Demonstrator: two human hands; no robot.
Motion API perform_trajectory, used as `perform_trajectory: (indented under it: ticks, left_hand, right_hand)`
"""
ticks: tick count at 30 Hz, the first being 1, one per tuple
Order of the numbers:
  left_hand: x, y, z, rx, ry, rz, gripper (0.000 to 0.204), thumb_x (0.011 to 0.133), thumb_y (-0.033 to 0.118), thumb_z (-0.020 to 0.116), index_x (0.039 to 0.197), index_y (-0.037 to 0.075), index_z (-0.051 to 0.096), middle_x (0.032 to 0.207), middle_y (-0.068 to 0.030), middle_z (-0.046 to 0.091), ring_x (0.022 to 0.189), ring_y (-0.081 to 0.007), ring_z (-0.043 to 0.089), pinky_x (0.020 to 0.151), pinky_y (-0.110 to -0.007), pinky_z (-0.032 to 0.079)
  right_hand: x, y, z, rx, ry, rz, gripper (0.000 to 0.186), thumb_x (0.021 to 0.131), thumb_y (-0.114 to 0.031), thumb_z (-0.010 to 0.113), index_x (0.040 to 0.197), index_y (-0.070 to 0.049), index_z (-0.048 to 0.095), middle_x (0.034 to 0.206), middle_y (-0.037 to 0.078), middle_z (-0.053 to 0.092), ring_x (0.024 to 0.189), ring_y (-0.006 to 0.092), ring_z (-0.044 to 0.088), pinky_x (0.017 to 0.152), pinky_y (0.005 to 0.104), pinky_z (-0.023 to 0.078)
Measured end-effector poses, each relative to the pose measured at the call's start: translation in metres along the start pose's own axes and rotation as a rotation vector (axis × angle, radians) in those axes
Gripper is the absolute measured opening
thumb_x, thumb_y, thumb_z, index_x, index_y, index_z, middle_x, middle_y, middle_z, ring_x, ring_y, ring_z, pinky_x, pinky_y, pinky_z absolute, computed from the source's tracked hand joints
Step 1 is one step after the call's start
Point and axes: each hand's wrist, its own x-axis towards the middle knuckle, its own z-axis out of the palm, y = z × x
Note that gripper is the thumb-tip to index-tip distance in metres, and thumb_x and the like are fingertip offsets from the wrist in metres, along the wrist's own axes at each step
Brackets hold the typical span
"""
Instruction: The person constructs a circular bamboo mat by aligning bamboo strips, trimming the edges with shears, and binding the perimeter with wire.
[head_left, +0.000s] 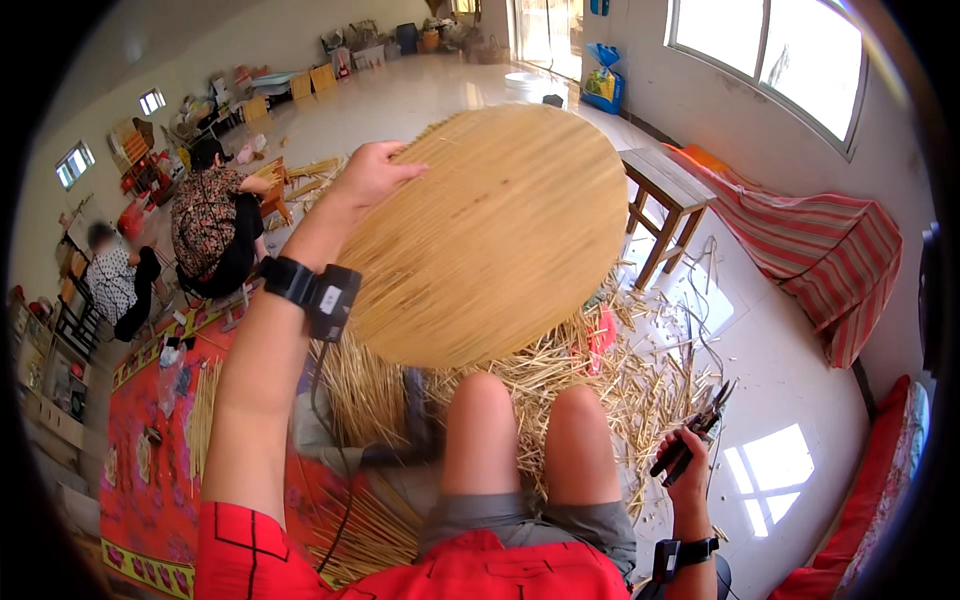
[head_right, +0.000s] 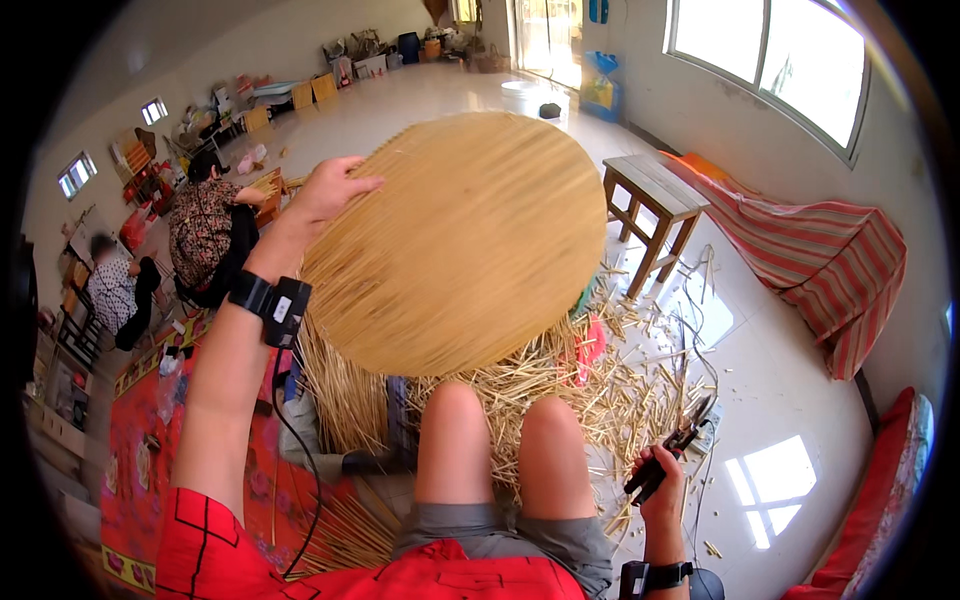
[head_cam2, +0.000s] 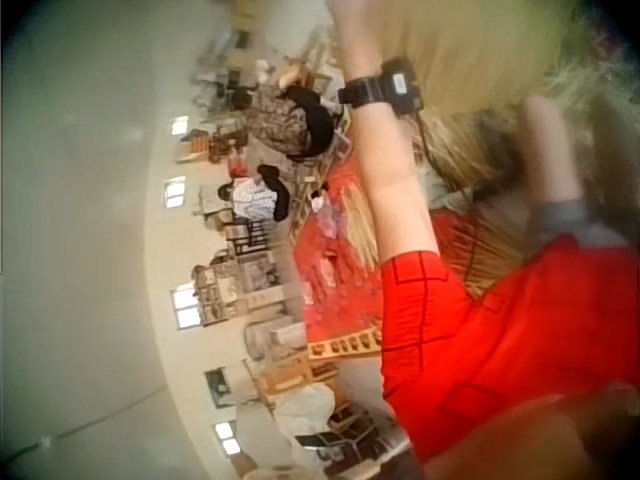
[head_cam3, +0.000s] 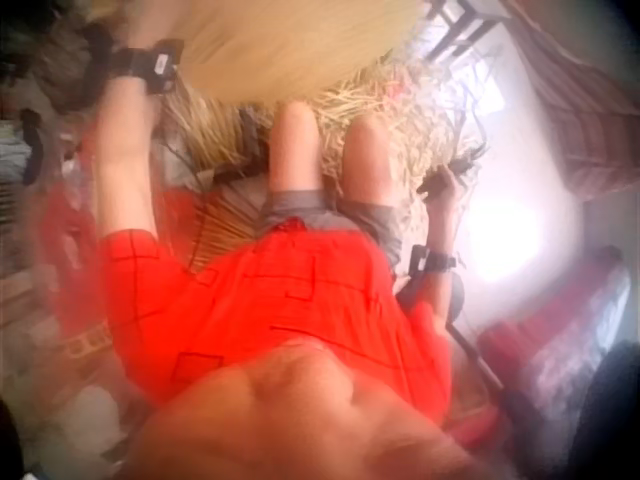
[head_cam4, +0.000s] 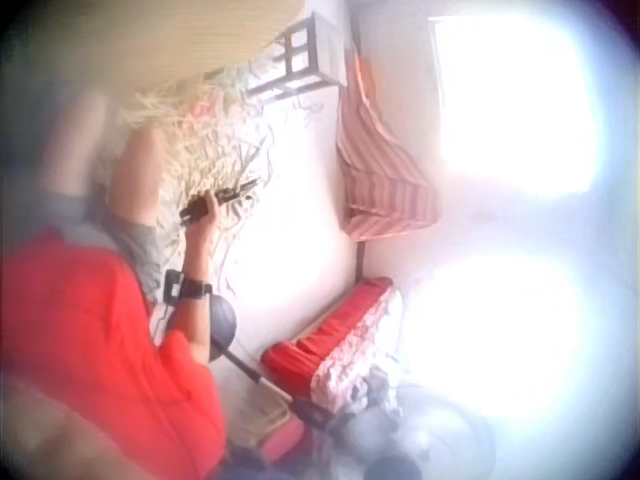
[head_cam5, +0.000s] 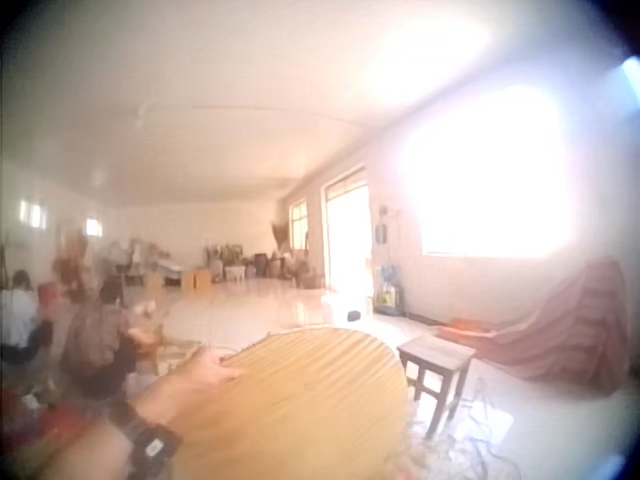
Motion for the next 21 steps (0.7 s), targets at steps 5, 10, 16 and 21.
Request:
perform_trajectory:
  ticks: [5, 10, 16, 21]
  left_hand:
    - [-0.013, -0.036, -0.066, -0.220, 0.186, -0.033, 0.035, 0.088, 0.013, 0.068, 0.115, -0.007, 0.060, 0.099, -0.0113, 0.068, 0.083, -0.0148, 0.066, 0.070, -0.027, 0.053]
    - [-0.064, -0.045, -0.106, -0.381, 0.343, -0.122, 0.037, 0.092, 0.014, 0.062, 0.122, -0.006, 0.054, 0.109, -0.0130, 0.065, 0.089, -0.0196, 0.067, 0.076, -0.031, 0.055]
    - [-0.135, -0.059, -0.142, -0.445, 0.481, -0.164, 0.038, 0.095, 0.018, 0.059, 0.127, -0.002, 0.052, 0.115, -0.0107, 0.063, 0.098, -0.0192, 0.064, 0.081, -0.032, 0.054]
    - [-0.174, -0.065, -0.153, -0.516, 0.605, -0.198, 0.038, 0.095, 0.020, 0.060, 0.127, 0.001, 0.054, 0.114, -0.0087, 0.064, 0.098, -0.0190, 0.064, 0.085, -0.034, 0.052]
  right_hand:
    - [0.015, 0.010, -0.007, -0.008, 0.090, 0.057, 0.016, 0.084, -0.023, 0.063, 0.089, -0.010, 0.055, 0.075, 0.003, 0.058, 0.066, 0.0161, 0.057, 0.060, 0.0290, 0.047]
    - [0.028, 0.012, 0.000, -0.025, 0.117, 0.084, 0.015, 0.083, -0.022, 0.064, 0.088, -0.011, 0.055, 0.074, 0.003, 0.058, 0.065, 0.0157, 0.056, 0.058, 0.0284, 0.047]
    - [0.044, 0.020, 0.023, -0.011, 0.054, 0.142, 0.015, 0.083, -0.021, 0.064, 0.088, -0.010, 0.056, 0.074, 0.003, 0.058, 0.064, 0.0157, 0.056, 0.058, 0.0291, 0.048]
    - [0.052, 0.017, 0.046, -0.084, -0.021, 0.147, 0.020, 0.085, -0.023, 0.064, 0.094, -0.006, 0.058, 0.083, 0.007, 0.064, 0.071, 0.0174, 0.061, 0.063, 0.0291, 0.050]
